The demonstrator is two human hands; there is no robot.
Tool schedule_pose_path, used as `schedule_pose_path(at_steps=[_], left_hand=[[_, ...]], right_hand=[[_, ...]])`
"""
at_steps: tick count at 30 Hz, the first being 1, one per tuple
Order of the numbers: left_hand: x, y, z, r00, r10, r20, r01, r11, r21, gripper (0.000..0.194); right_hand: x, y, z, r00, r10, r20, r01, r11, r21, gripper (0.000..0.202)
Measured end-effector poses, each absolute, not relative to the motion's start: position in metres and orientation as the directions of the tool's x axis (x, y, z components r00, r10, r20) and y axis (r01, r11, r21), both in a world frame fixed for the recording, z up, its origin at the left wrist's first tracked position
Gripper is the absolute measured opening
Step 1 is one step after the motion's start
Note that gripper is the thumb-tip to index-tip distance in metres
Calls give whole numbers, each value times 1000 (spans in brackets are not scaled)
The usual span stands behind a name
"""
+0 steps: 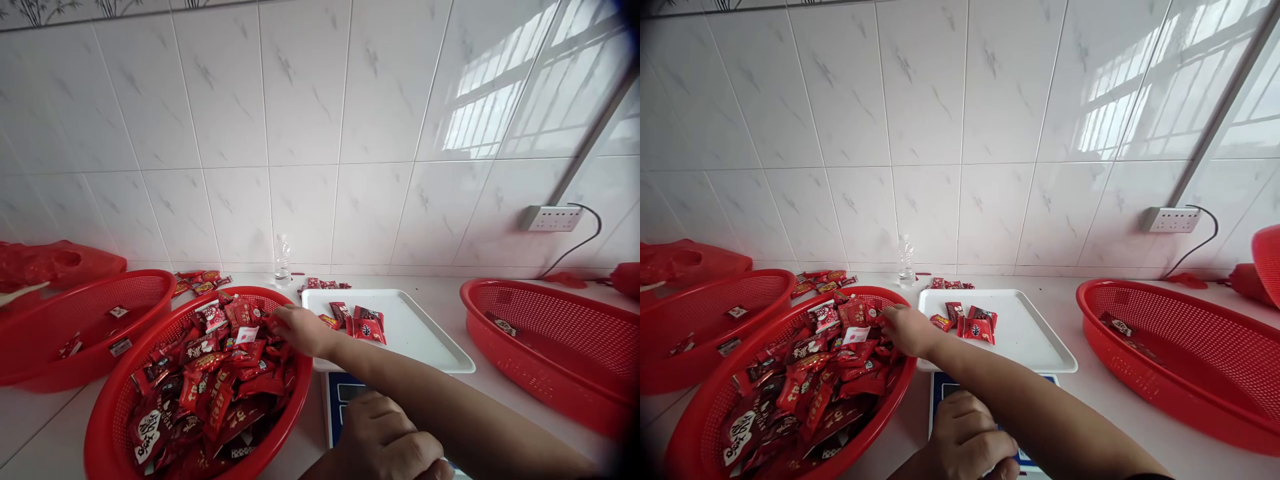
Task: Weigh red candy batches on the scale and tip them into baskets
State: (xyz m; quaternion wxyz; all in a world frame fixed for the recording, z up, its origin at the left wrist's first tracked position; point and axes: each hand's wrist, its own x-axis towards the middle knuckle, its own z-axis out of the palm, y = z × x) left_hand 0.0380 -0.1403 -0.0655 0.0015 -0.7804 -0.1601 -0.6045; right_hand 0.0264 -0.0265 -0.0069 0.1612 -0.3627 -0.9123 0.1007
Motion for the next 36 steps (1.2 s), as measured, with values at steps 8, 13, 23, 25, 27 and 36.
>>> schedule_pose_path(at_steps=[8,13,23,25,27,36], left_hand=[[37,-142,-61,286,265,921,260,-946,191,20],[43,-139,-63,227,227,947,212,-961,180,23],[44,-134,-67,267,211,940,208,-965,158,23],[44,-133,-65,265,209,941,217,-964,153,23],[44,-133,-64,264,214,941,223,-962,156,24],[46,-128,-69,265,191,945,214,-967,136,21]], right_hand=[[113,-36,24,-530,825,196,708,558,-433,21],[163,-38,24,-466,875,129,800,479,-362,29],[152,-40,-12,-540,841,18,801,521,-297,62],[149,-34,-21,-601,798,51,763,591,-261,62],[151,-28,-26,-642,760,101,727,645,-236,58],[212,-28,-12,-561,793,237,721,609,-332,53]])
